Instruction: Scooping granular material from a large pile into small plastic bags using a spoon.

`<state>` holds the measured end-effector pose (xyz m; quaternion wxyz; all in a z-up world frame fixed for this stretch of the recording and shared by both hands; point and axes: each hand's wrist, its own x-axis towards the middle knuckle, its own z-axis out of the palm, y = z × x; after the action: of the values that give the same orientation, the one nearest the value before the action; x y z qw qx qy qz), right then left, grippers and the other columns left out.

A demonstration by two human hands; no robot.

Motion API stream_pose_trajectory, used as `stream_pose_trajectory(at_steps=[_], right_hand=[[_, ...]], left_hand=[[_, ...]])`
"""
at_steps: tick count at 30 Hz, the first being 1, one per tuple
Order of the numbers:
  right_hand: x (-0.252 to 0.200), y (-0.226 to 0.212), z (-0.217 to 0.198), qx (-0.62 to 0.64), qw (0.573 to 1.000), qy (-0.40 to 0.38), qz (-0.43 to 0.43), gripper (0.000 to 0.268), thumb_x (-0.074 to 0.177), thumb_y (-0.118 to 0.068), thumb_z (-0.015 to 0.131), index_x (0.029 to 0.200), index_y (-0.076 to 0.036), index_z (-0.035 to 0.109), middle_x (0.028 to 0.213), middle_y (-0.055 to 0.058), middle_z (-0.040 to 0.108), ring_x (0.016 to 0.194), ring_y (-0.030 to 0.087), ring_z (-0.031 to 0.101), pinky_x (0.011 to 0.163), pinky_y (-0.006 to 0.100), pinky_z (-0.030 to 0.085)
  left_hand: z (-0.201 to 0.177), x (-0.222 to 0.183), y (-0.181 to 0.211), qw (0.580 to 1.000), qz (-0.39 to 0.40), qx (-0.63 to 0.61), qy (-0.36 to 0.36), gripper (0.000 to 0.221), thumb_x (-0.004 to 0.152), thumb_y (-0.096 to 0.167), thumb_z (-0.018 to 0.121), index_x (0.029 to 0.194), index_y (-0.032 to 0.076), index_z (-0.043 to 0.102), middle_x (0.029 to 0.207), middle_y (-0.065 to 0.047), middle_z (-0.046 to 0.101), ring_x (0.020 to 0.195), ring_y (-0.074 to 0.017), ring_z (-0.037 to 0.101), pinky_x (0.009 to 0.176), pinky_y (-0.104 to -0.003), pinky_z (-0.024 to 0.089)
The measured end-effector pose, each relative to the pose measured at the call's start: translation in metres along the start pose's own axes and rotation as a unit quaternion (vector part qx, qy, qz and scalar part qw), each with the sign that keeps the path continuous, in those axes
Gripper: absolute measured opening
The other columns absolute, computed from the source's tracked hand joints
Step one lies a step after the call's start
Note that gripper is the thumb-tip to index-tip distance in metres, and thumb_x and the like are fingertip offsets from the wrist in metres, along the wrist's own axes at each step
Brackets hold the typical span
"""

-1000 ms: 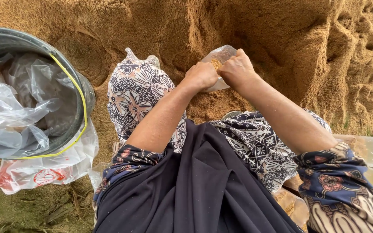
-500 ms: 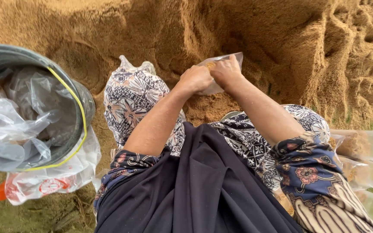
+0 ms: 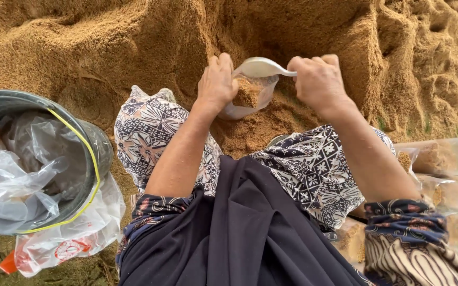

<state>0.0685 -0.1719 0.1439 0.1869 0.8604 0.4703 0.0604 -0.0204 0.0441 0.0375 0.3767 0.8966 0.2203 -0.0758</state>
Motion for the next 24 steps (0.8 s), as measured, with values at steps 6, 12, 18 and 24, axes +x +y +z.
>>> stream_pose_trajectory(at_steps=[6,12,18,24], right_hand=[[-0.025,-0.013,0.008,0.697,0.689,-0.116,0.164,0.032,0.092,-0.001,0.056,0.124,-0.003,0.058,0.091,0.007,0.058,0.067,0.010,0.048,0.051,0.019,0.038],[-0.022,-0.054,0.012,0.750,0.603,-0.197,0.189,0.053,0.082,0.006,0.051,0.134,-0.005,0.058,0.097,0.009,0.064,0.077,0.012,0.056,0.062,0.021,0.043],[-0.025,-0.059,0.040,0.621,0.740,-0.219,0.141,0.026,0.099,-0.003,0.047,0.120,-0.013,0.059,0.091,0.005,0.071,0.061,0.010,0.055,0.049,0.022,0.043],[-0.029,-0.043,0.010,0.557,0.821,-0.088,0.091,0.032,0.093,0.011,0.043,0.098,-0.005,0.070,0.086,0.015,0.070,0.087,0.036,0.070,0.083,0.050,0.054]], left_hand=[[0.019,0.022,-0.016,0.986,0.132,0.087,0.047,0.011,0.098,0.016,0.065,0.094,0.023,0.072,0.110,-0.002,0.047,0.099,-0.0196,0.044,0.089,-0.030,0.052],[0.024,0.028,-0.021,0.987,0.123,0.100,0.022,0.061,0.070,0.014,0.090,0.123,0.011,0.061,0.104,-0.002,0.052,0.095,-0.0207,0.046,0.086,-0.032,0.054],[0.020,0.016,-0.024,0.984,0.135,0.110,0.029,0.028,0.078,0.003,0.082,0.102,0.010,0.070,0.101,-0.004,0.056,0.084,-0.0180,0.054,0.084,-0.032,0.057],[-0.005,-0.002,-0.008,0.989,0.148,-0.013,-0.015,0.018,0.093,0.006,0.053,0.096,0.004,0.071,0.102,-0.006,0.057,0.090,-0.0322,0.064,0.074,-0.048,0.056]])
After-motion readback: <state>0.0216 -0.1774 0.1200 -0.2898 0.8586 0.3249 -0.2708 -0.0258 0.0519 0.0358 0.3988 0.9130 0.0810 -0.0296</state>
